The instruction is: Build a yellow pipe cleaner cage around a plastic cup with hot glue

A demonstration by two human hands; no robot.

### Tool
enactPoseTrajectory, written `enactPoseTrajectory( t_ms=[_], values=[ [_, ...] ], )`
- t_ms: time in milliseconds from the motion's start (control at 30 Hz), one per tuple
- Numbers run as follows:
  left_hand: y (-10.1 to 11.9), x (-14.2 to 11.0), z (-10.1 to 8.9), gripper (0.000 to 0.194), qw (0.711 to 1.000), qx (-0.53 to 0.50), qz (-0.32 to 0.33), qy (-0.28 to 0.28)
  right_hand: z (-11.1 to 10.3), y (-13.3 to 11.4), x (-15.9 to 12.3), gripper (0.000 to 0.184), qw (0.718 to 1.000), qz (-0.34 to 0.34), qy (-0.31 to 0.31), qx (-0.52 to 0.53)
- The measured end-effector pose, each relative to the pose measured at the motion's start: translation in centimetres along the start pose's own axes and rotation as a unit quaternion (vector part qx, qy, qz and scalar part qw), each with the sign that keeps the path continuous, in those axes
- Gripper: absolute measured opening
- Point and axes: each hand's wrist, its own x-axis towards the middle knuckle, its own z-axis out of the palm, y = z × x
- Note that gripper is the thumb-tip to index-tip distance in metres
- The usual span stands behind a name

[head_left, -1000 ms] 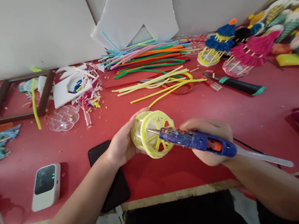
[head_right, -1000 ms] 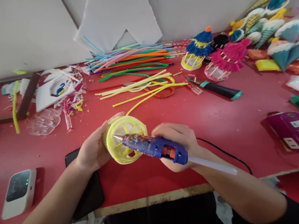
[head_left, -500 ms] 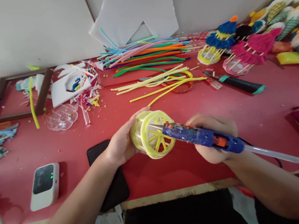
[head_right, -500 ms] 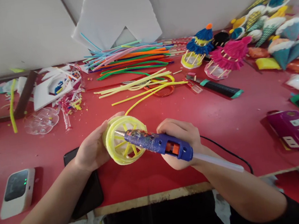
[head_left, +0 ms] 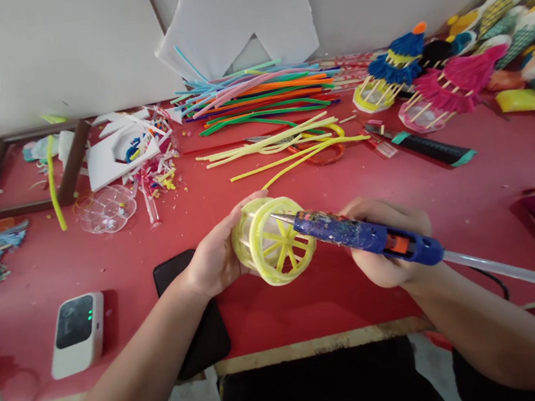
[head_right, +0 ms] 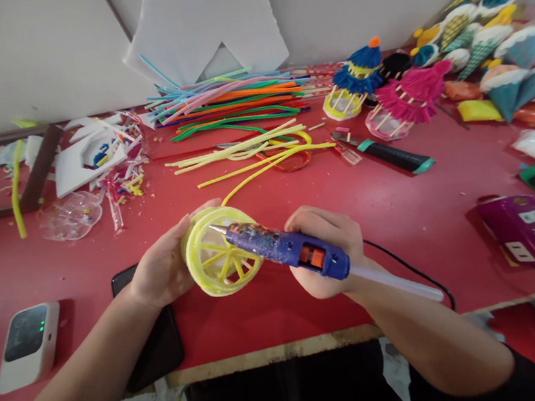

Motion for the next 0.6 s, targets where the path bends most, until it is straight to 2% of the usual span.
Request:
enactPoseTrajectory(
  t_ms=[167,300,600],
  values=[
    [-0.02,0.02,0.05,0.046,1.000,0.001,-0.006,0.006,0.33,0.17,-0.33,0.020,1.000,-0.024,0.005,0.009],
    [0.04,-0.08,0.22,0.044,1.000,0.003,-0.012,0.018,0.70,0.31,-0.79,0.029,0.999,-0.031,-0.003,0.030],
    [0.08,-0.06,0.39,0.043,1.000,0.014,-0.003,0.015,0.86,0.01,-0.78,0.020,1.000,-0.020,-0.006,0.022]
  ],
)
